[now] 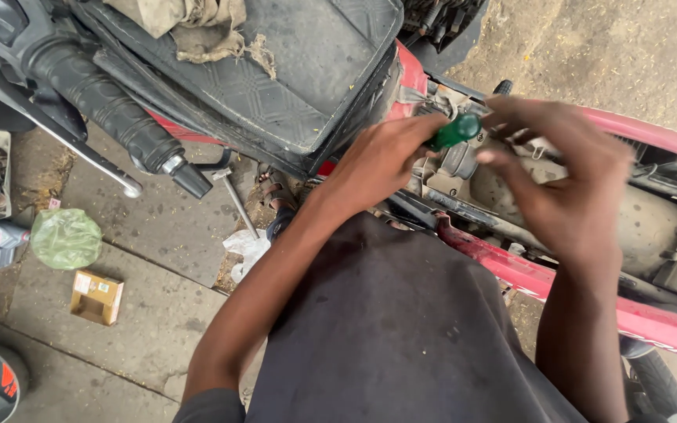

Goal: Using a screwdriver to repair or adjust components inside the motorcycle engine and battery area.

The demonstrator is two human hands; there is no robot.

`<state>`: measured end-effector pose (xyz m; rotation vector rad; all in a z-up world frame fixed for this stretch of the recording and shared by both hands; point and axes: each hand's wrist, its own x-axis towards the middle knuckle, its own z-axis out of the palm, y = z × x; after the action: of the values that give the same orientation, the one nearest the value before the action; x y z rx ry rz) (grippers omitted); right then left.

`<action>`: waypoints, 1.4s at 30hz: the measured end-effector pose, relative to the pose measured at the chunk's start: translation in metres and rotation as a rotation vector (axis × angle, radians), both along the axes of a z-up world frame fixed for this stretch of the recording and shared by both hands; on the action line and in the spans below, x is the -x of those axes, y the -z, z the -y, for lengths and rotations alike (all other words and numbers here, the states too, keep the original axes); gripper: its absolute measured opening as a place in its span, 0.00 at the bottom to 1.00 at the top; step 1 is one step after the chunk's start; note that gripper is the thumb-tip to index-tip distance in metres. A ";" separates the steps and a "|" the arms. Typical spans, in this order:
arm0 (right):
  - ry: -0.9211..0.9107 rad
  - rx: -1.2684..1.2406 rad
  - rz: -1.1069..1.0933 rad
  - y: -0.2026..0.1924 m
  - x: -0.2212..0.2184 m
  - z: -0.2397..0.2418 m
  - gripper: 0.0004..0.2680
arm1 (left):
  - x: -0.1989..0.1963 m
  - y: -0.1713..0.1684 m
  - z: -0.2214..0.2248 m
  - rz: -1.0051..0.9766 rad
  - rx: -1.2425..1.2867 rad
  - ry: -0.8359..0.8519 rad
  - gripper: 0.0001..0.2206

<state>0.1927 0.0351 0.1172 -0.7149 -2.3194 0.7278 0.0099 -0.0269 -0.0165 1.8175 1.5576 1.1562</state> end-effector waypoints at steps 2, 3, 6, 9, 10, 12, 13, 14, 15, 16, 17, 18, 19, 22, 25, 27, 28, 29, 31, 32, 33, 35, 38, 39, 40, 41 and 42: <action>0.074 0.046 -0.050 0.010 -0.014 -0.003 0.12 | 0.001 -0.018 0.007 0.005 -0.062 -0.022 0.22; 0.149 0.086 -0.103 0.014 -0.020 -0.005 0.11 | 0.002 -0.028 0.010 0.008 -0.130 -0.042 0.21; 0.195 0.108 -0.094 0.038 -0.036 -0.021 0.11 | 0.002 -0.048 0.017 0.136 -0.196 -0.107 0.20; 0.293 0.182 0.035 0.073 -0.052 -0.028 0.13 | 0.003 -0.062 0.013 0.318 -0.189 -0.121 0.12; 0.303 0.181 0.030 0.083 -0.053 -0.030 0.13 | 0.001 -0.061 0.010 0.315 -0.189 -0.111 0.12; 0.279 0.192 0.094 0.104 -0.055 -0.037 0.12 | 0.000 -0.061 0.000 0.378 -0.147 -0.192 0.09; 0.289 0.190 0.084 0.109 -0.052 -0.041 0.12 | -0.001 -0.059 -0.005 0.372 -0.149 -0.180 0.09; 0.302 0.306 0.141 0.114 -0.049 -0.043 0.13 | -0.002 -0.056 -0.010 0.322 -0.192 -0.196 0.09; 0.312 0.423 0.196 0.119 -0.046 -0.045 0.14 | -0.003 -0.053 -0.016 0.274 -0.236 -0.210 0.09; 0.327 0.428 0.186 0.133 -0.044 -0.051 0.14 | -0.004 -0.050 -0.021 0.268 -0.232 -0.193 0.09; 0.256 0.351 0.192 0.148 -0.042 -0.058 0.14 | -0.005 -0.046 -0.027 0.239 -0.224 -0.225 0.08; 0.184 0.274 0.202 0.161 -0.040 -0.065 0.14 | -0.006 -0.043 -0.032 0.212 -0.216 -0.260 0.08; 0.198 0.277 0.196 0.175 -0.034 -0.074 0.14 | -0.006 -0.039 -0.037 0.210 -0.213 -0.245 0.08; 0.190 0.162 0.203 0.212 -0.017 -0.101 0.24 | -0.005 -0.028 -0.054 0.191 -0.210 -0.237 0.08; 0.107 0.127 0.353 0.241 -0.005 -0.116 0.26 | -0.003 -0.018 -0.067 0.220 -0.128 -0.277 0.10; 0.118 0.243 0.304 0.259 0.000 -0.121 0.30 | 0.001 -0.013 -0.072 0.203 -0.061 -0.315 0.11; 0.118 0.253 0.304 0.261 0.003 -0.125 0.30 | 0.004 -0.012 -0.075 0.201 -0.051 -0.315 0.11; 0.130 0.277 0.267 0.263 0.005 -0.129 0.31 | 0.006 -0.010 -0.078 0.233 -0.048 -0.295 0.13; 0.144 0.333 0.239 0.264 0.007 -0.128 0.31 | 0.008 -0.008 -0.077 0.269 -0.011 -0.275 0.15; 0.145 0.339 0.213 0.262 0.009 -0.132 0.31 | 0.009 -0.007 -0.080 0.254 -0.017 -0.256 0.16; 0.147 0.344 0.187 0.259 0.010 -0.136 0.30 | 0.011 -0.006 -0.083 0.238 -0.023 -0.236 0.17; 0.164 0.381 0.173 0.258 0.013 -0.140 0.30 | 0.013 -0.003 -0.088 0.237 -0.022 -0.226 0.18; 0.179 0.408 0.172 0.259 0.017 -0.147 0.28 | 0.016 0.005 -0.095 0.226 -0.031 -0.213 0.20; 0.185 0.400 0.189 0.260 0.017 -0.148 0.28 | 0.016 0.008 -0.097 0.222 -0.036 -0.202 0.20; 0.184 0.414 0.192 0.262 0.018 -0.149 0.28 | 0.017 0.011 -0.098 0.222 -0.022 -0.204 0.20; 0.185 0.405 0.173 0.264 0.019 -0.150 0.27 | 0.018 0.013 -0.099 0.204 -0.016 -0.202 0.19; 0.190 0.394 0.156 0.265 0.018 -0.151 0.27 | 0.017 0.017 -0.100 0.189 -0.011 -0.196 0.19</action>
<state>0.1750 0.1863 -0.1478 -1.1865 -2.2247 1.0870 -0.0075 0.0733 -0.0332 1.5381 1.6471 1.3843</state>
